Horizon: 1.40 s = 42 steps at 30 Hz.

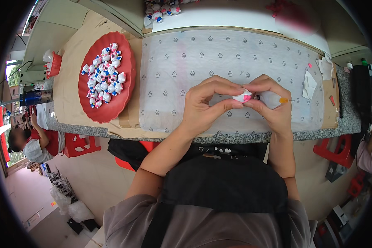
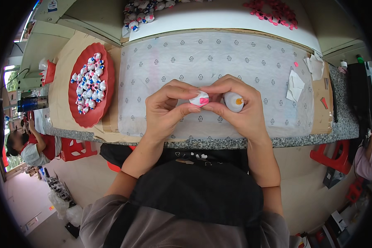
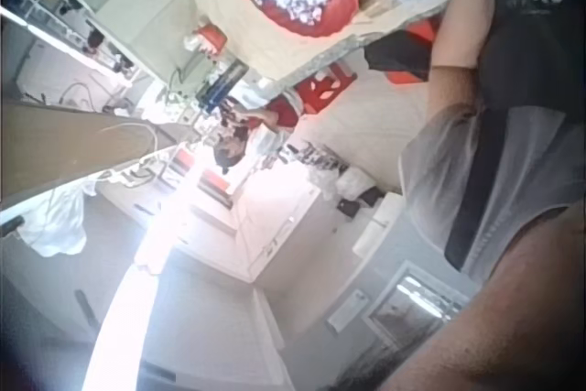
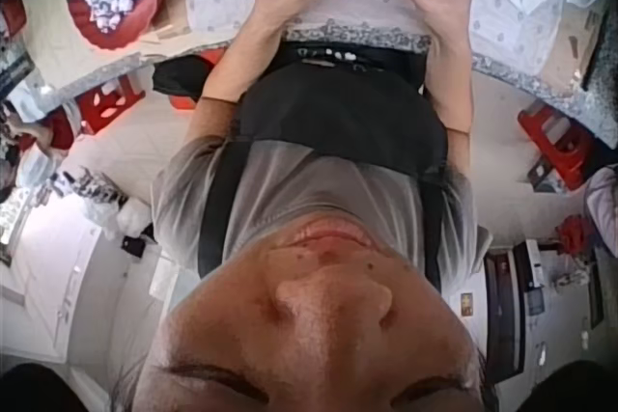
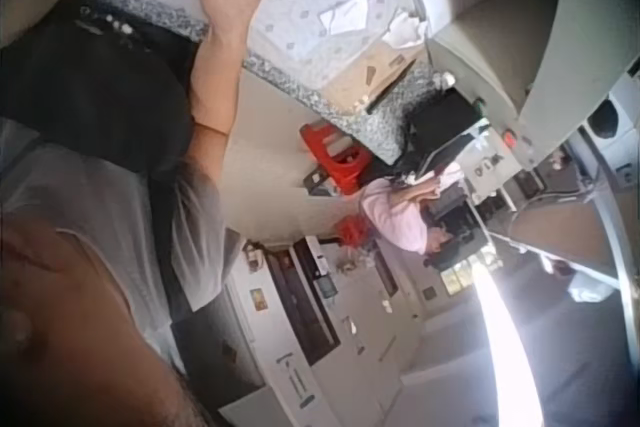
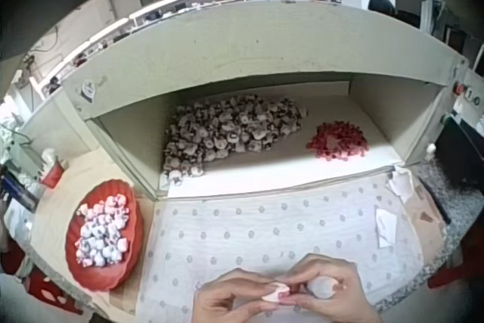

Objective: Glue small decorative pink bows onto small cat figurines.

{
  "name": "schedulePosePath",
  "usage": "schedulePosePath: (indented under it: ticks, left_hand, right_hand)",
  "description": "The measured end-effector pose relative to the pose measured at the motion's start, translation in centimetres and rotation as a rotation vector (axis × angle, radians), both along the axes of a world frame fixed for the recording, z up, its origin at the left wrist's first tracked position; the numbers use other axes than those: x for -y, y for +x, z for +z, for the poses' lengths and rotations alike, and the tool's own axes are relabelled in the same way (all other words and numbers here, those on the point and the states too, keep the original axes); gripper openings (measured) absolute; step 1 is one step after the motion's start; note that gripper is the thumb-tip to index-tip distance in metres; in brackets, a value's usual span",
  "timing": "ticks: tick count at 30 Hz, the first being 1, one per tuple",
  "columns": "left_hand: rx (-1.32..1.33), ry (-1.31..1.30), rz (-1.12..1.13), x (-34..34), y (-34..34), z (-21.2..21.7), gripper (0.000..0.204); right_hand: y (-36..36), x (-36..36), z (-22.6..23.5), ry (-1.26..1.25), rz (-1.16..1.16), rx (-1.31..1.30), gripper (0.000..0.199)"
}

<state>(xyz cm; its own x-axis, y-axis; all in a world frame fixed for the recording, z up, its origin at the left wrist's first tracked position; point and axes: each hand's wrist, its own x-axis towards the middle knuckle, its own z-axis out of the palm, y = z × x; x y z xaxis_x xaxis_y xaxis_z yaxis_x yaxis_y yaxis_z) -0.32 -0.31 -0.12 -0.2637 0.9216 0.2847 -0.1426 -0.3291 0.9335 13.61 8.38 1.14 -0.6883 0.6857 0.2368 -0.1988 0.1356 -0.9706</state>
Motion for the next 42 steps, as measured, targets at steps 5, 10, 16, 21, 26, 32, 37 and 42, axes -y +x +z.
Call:
schedulePosePath:
  ticks: [5,10,16,21,26,32,37,42]
  left_hand:
    - [0.124,-0.088,-0.023,0.1,0.0,0.0,0.020]
    - [0.282,-0.218,-0.072,-0.2,0.0,0.1,0.019]
    - [0.514,-0.332,-0.137,-0.7,0.1,-0.5,0.018]
    - [0.505,-0.375,-0.140,-0.8,0.1,-0.4,0.023]
    - [0.376,-0.270,-0.069,0.1,-0.2,0.4,0.025]
    - [-0.172,-0.082,0.634,3.4,-8.2,4.7,0.024]
    - [-1.210,-0.252,0.839,3.7,-14.3,5.7,0.020]
    - [-1.412,-0.318,0.756,-5.2,-14.2,3.3,0.020]
  right_hand:
    - [0.0,0.1,-0.1,-0.007,-0.002,-0.003,0.023]
    - [-0.3,0.2,-0.1,-0.053,-0.024,0.023,0.020]
    - [-0.1,0.2,0.1,-0.195,-0.073,0.110,0.016]
    - [-0.3,0.0,-0.1,-0.163,-0.075,0.159,0.013]
    - [-0.5,0.6,-0.1,-0.211,-0.056,0.127,0.017]
    - [0.3,-0.2,0.3,-0.304,-0.159,0.036,0.030]
    - [-0.3,-0.3,0.7,-0.223,-0.118,0.063,0.028]
    - [0.0,0.0,0.5,-0.159,-0.191,0.105,0.035]
